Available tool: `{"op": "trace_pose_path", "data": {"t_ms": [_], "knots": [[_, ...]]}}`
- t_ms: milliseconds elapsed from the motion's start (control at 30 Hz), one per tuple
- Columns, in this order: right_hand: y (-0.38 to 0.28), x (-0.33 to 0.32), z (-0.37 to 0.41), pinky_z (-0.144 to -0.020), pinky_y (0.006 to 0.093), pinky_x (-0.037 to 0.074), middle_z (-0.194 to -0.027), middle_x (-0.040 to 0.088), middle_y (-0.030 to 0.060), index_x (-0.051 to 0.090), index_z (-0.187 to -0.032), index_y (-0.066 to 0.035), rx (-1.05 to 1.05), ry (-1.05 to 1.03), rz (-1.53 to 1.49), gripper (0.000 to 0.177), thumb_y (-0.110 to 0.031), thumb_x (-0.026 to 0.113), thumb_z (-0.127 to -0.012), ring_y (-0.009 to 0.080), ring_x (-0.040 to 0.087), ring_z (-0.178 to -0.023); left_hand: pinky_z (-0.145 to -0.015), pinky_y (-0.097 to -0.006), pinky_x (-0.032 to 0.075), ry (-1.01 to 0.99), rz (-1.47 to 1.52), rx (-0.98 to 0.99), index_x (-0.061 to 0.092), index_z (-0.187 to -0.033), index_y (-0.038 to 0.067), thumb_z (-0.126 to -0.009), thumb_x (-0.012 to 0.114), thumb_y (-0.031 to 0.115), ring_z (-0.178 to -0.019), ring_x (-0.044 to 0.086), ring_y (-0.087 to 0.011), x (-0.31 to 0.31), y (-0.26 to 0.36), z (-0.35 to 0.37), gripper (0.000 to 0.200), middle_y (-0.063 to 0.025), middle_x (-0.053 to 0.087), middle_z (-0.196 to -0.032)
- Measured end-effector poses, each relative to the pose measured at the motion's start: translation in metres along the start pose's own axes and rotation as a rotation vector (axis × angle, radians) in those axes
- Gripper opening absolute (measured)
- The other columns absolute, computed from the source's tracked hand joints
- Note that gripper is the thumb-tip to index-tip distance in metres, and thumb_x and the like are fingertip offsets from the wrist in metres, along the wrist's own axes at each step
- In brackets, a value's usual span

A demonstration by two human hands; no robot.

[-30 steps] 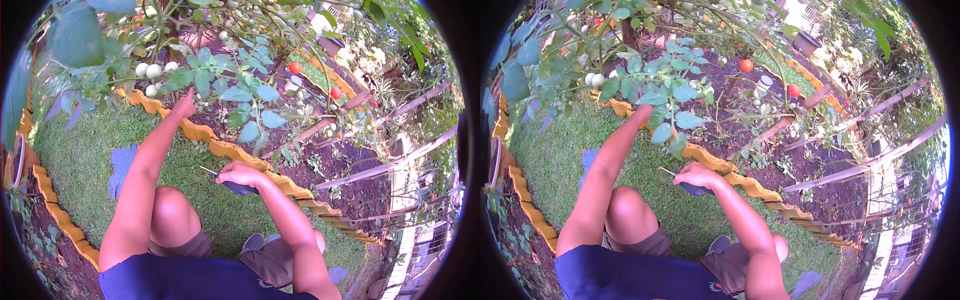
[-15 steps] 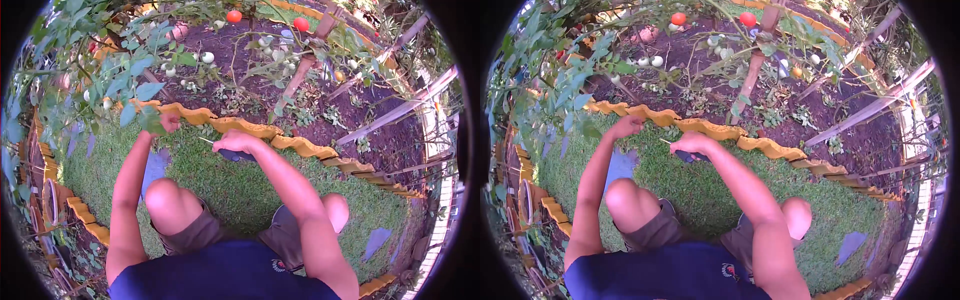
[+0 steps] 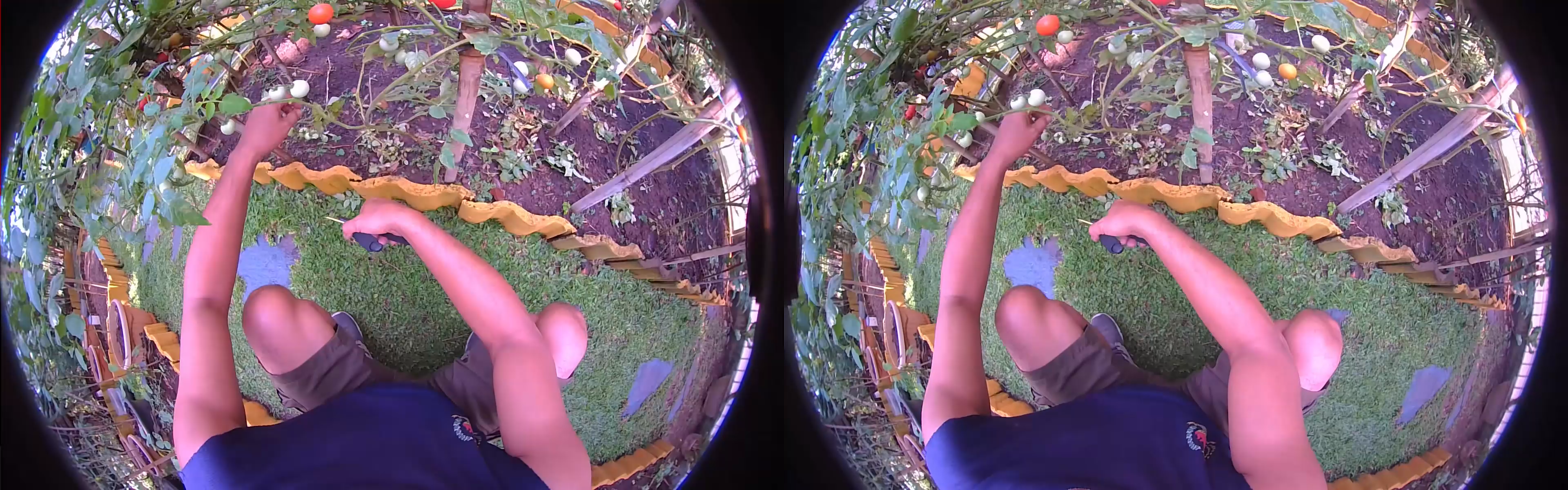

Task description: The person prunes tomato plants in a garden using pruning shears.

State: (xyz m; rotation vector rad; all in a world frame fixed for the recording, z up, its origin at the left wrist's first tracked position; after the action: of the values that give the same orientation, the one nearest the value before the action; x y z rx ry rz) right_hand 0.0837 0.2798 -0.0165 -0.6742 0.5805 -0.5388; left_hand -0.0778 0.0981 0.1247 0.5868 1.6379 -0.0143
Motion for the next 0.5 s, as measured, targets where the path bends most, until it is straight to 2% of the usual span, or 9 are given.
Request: {"op": "trace_pose_path", "data": {"t_ms": [133, 233, 267, 400, 500], "knots": [[-0.001, -0.001, 0.000, -0.044, 0.0358, 0.045, -0.058, 0.060, 0.0078, 0.063, -0.063, -0.004, -0.054, 0.027, -0.007, 0.046, -0.048, 0.075, -0.068, 0.0197, 0.057, -0.047, -0.081, -0.0434, 0.054, 0.045, -0.357, 0.031, 0.070, -0.105, 0.006, -0.083, 0.073, 0.036, -0.091, 0.070, -0.0342, 0.028, 0.016, -0.032, 0.038, -0.0163, 0.071, -0.090], [-0.003, -0.003, 0.004, -0.046, 0.0359, 0.046, -0.060, 0.061, 0.0083, 0.063, -0.064, -0.004, -0.072, 0.026, -0.013, 0.046, -0.048, 0.075, -0.069, 0.0193, 0.058, -0.049, -0.081, -0.0452, 0.055, -0.157, -0.570, 0.070, 0.071, -0.093, 0.008, -0.079, 0.076, 0.038, -0.091, 0.070, -0.0350, 0.051, 0.016, -0.052, 0.034, -0.0170, 0.071, -0.090], [-0.003, -0.004, 0.006, -0.047, 0.0360, 0.047, -0.062, 0.063, 0.0086, 0.064, -0.066, -0.004, -0.065, 0.017, -0.012, 0.045, -0.047, 0.076, -0.069, 0.0192, 0.059, -0.051, -0.080, -0.0466, 0.055, -0.201, -0.542, 0.030, 0.071, -0.087, 0.009, -0.079, 0.074, 0.032, -0.089, 0.070, -0.0372, 0.055, 0.012, -0.054, 0.025, -0.0174, 0.072, -0.090], [-0.001, -0.010, 0.005, -0.049, 0.0350, 0.048, -0.065, 0.064, 0.0086, 0.065, -0.069, -0.004, -0.055, 0.022, -0.031, 0.045, -0.048, 0.077, -0.069, 0.0187, 0.060, -0.053, -0.077, -0.0467, 0.055, -0.216, -0.428, -0.052, 0.071, -0.085, 0.007, -0.078, 0.067, 0.017, -0.085, 0.070, -0.0372, 0.060, -0.002, -0.062, 0.012, -0.0181, 0.073, -0.088], [-0.002, -0.020, -0.001, -0.053, 0.0343, 0.049, -0.064, 0.065, 0.0073, 0.068, -0.071, -0.006, -0.070, 0.100, -0.031, 0.045, -0.050, 0.075, -0.069, 0.0185, 0.060, -0.054, -0.076, -0.0446, 0.054, -0.182, -0.337, -0.020, 0.071, -0.085, 0.007, -0.077, 0.067, 0.017, -0.083, 0.071, -0.0332, 0.060, -0.012, -0.071, 0.013, -0.0165, 0.073, -0.086]]}}
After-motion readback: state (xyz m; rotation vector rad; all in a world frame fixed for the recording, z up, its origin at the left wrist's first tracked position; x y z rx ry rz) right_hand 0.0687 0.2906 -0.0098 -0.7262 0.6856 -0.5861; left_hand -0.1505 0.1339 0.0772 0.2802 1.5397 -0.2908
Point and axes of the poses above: each hand's wrist, its own z-axis away from the middle knuckle, its own x-axis out of the palm, y = z × x, the point moved 6 cm from there along -z, towards the middle knuckle
